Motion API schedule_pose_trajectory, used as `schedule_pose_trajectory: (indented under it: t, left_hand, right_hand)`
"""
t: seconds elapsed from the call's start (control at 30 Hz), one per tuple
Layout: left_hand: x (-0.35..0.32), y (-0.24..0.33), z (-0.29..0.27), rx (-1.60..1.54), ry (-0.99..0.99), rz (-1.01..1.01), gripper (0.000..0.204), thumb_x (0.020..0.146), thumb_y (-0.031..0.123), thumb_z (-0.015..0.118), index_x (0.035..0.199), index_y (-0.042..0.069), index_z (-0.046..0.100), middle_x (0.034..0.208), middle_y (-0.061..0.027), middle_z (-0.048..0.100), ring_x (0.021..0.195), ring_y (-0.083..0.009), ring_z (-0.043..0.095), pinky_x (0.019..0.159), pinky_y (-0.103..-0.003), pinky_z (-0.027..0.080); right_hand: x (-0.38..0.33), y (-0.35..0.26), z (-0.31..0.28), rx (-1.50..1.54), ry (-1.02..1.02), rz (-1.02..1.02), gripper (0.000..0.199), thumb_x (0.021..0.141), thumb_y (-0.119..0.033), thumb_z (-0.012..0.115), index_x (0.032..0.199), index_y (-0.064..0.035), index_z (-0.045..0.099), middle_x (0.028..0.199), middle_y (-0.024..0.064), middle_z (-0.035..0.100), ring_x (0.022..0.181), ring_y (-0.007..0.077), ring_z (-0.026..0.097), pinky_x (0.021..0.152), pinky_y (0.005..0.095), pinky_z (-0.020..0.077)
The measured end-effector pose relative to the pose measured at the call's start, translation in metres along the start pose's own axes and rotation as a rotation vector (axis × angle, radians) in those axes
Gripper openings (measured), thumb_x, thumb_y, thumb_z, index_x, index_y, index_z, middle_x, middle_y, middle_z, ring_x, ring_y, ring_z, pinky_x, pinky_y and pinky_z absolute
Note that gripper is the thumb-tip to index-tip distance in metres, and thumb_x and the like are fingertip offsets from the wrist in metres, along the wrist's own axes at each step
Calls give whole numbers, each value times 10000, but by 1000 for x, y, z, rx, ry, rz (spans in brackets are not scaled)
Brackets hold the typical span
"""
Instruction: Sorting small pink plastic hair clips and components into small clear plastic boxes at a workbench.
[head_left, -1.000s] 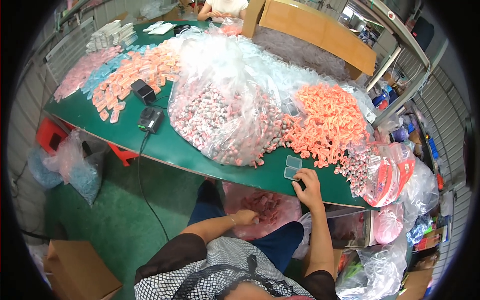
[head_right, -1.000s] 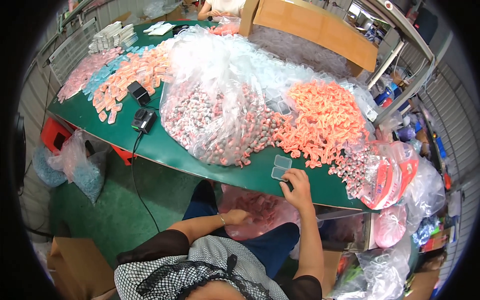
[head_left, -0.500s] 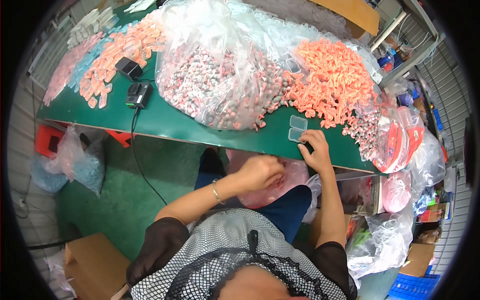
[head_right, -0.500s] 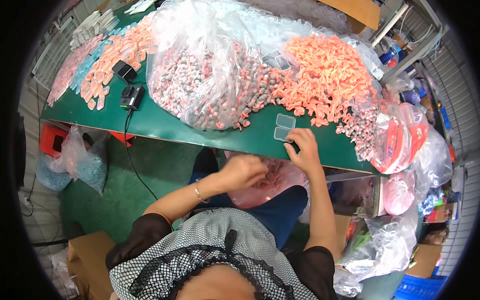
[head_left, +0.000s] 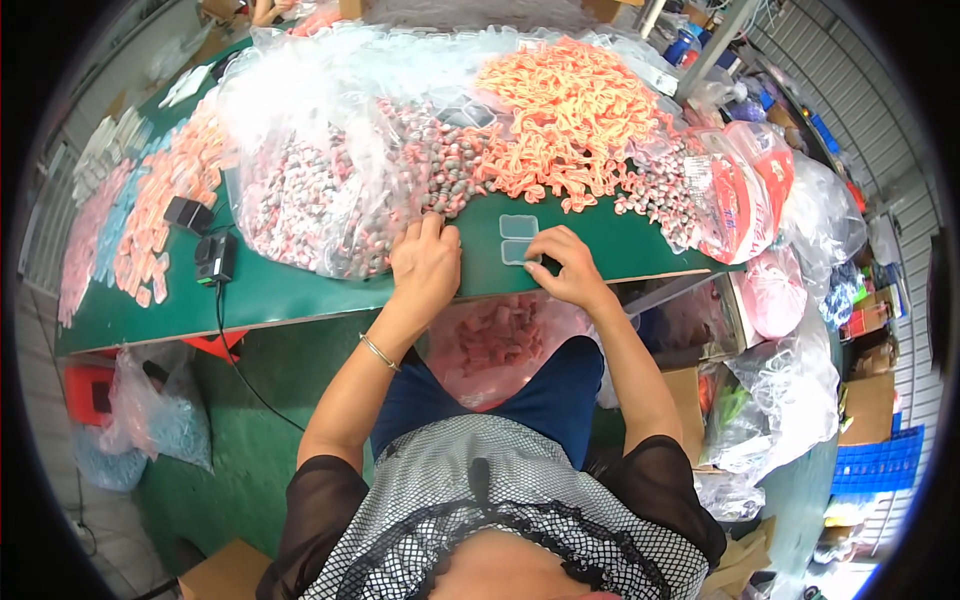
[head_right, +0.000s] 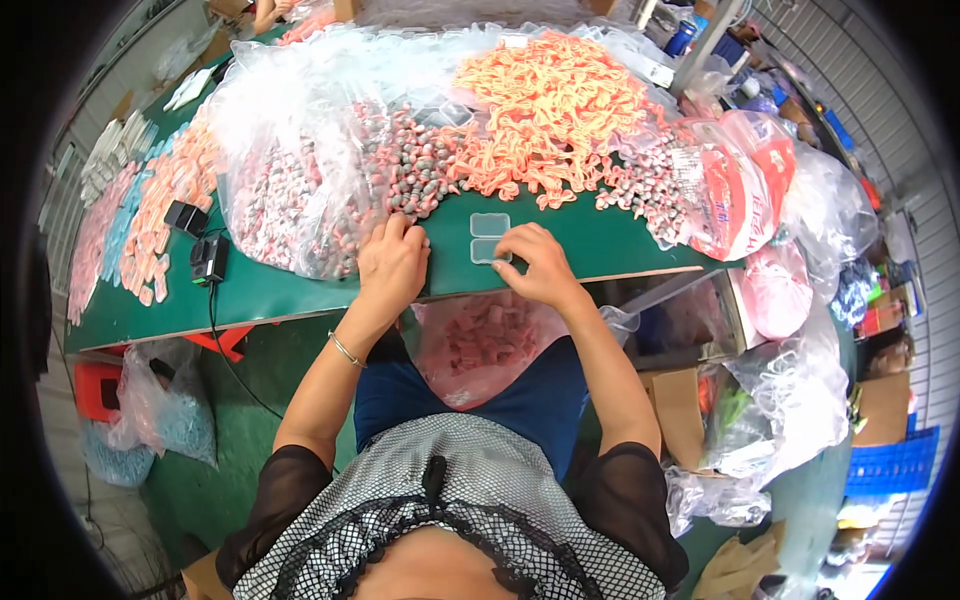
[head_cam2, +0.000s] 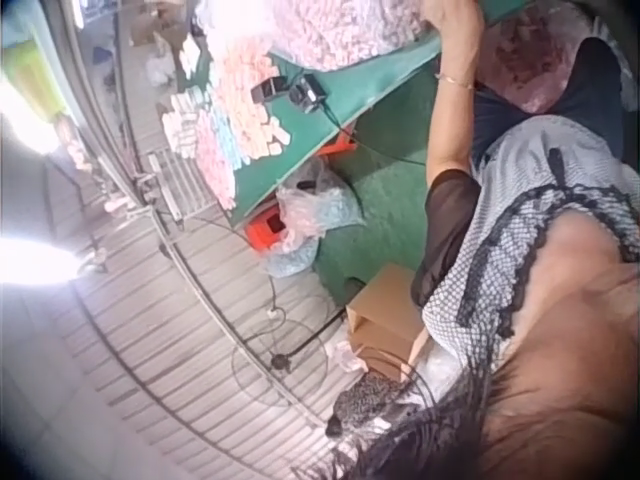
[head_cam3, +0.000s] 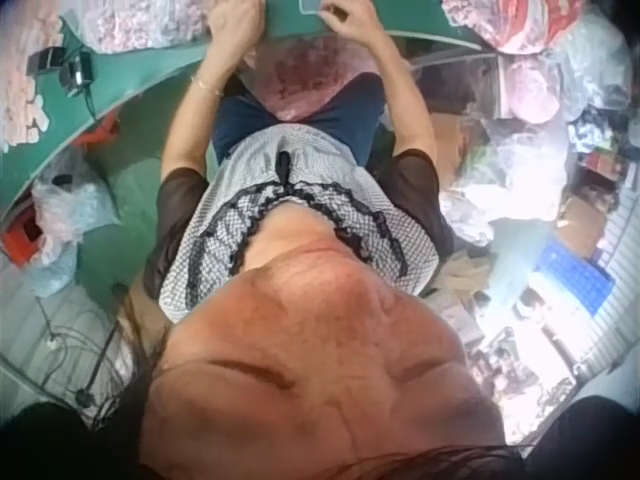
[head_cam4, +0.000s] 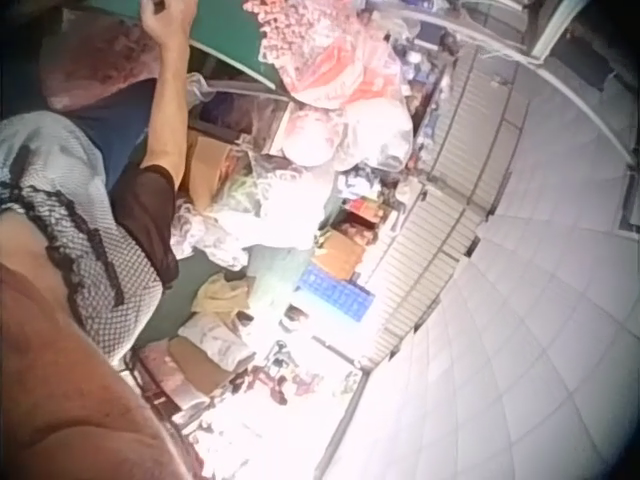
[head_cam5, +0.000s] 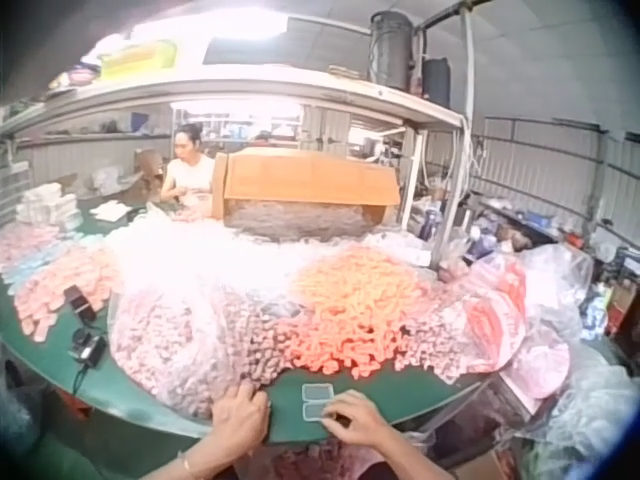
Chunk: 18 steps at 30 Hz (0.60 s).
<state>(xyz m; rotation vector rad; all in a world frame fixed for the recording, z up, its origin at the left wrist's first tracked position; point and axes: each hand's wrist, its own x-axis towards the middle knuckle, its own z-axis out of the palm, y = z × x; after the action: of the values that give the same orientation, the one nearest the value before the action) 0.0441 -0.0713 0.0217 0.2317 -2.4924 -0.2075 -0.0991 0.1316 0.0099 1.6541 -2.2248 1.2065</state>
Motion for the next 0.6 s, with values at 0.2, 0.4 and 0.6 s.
schedule_pose_trajectory:
  t: [0.2, 0.4, 0.6]
  left_hand:
    - [4, 13, 4, -76, -145, 0, 198, 740, 156, 744, 831, 52, 603, 872, -116, 583, 829, -312, 596, 730, -422, 483]
    - [6, 5, -3, -87, -169, 69, 144, 749, 149, 727, 830, 61, 646, 798, -108, 600, 817, -311, 616, 724, -420, 494]
    - [5, -8, -5, -144, -200, 121, 157, 791, 52, 597, 909, 76, 698, 851, -99, 637, 822, -302, 636, 728, -412, 500]
  right_hand:
    - [8, 37, -34, -192, 508, 143, 81, 796, -6, 661, 869, -35, 678, 874, 108, 682, 762, 240, 657, 689, 335, 519]
    - [-5, 97, -74, -829, 328, 322, 118, 822, -112, 656, 934, -107, 695, 911, 91, 669, 836, 296, 651, 750, 433, 502]
    - [-8, 115, -70, -720, 200, 311, 111, 829, -75, 634, 928, -98, 679, 935, 115, 646, 861, 320, 645, 743, 436, 517]
